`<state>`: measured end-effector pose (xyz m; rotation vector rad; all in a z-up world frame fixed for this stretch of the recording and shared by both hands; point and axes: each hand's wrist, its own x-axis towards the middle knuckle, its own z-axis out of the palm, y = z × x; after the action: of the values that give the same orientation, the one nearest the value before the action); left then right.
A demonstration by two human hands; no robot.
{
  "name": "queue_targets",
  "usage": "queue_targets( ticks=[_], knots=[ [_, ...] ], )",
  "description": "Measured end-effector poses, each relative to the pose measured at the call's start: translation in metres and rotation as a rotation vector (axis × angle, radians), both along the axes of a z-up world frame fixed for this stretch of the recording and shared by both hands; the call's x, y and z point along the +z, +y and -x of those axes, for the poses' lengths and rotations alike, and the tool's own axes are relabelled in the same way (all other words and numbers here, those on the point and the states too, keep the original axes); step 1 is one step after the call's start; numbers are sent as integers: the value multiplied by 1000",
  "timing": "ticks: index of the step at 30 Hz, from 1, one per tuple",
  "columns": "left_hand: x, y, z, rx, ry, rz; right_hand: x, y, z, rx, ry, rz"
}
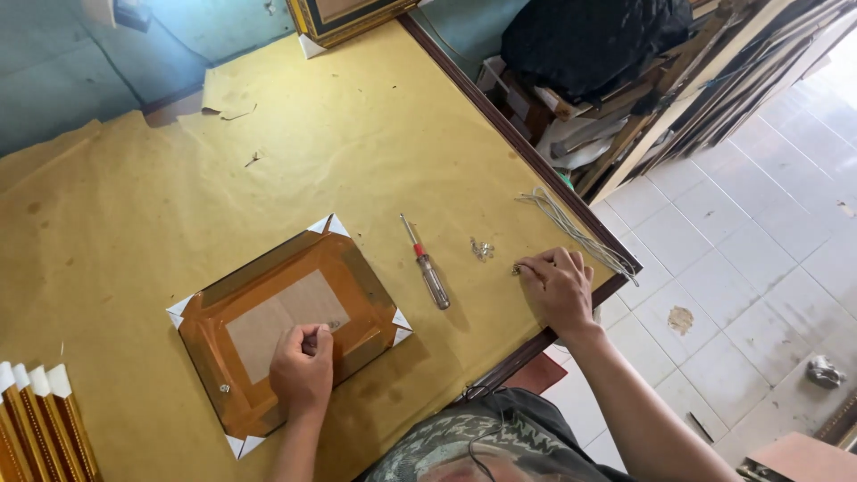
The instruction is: Attaching a hanging wire to the back of a picture frame using a screwdriver and screws.
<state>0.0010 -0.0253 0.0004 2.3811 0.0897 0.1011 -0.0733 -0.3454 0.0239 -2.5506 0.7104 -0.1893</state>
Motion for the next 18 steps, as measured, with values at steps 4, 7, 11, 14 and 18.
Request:
queue_targets(
  ticks=[4, 7, 11, 14, 18],
  knots=[
    [-2, -1, 0, -20, -50, 19, -15, -6, 2, 15, -21, 41],
    [0, -1, 1, 3, -9, 13, -13, -7, 2, 2, 0, 0],
    [-1, -1, -1, 25, 7, 15, -17, -17, -1, -52, -52, 7],
    [-5, 1, -1, 19, -39, 37, -23, -21, -7, -100, -157, 14],
    [-1, 1, 0, 25, -57, 108, -10, 2, -28, -120, -374, -49]
  ],
)
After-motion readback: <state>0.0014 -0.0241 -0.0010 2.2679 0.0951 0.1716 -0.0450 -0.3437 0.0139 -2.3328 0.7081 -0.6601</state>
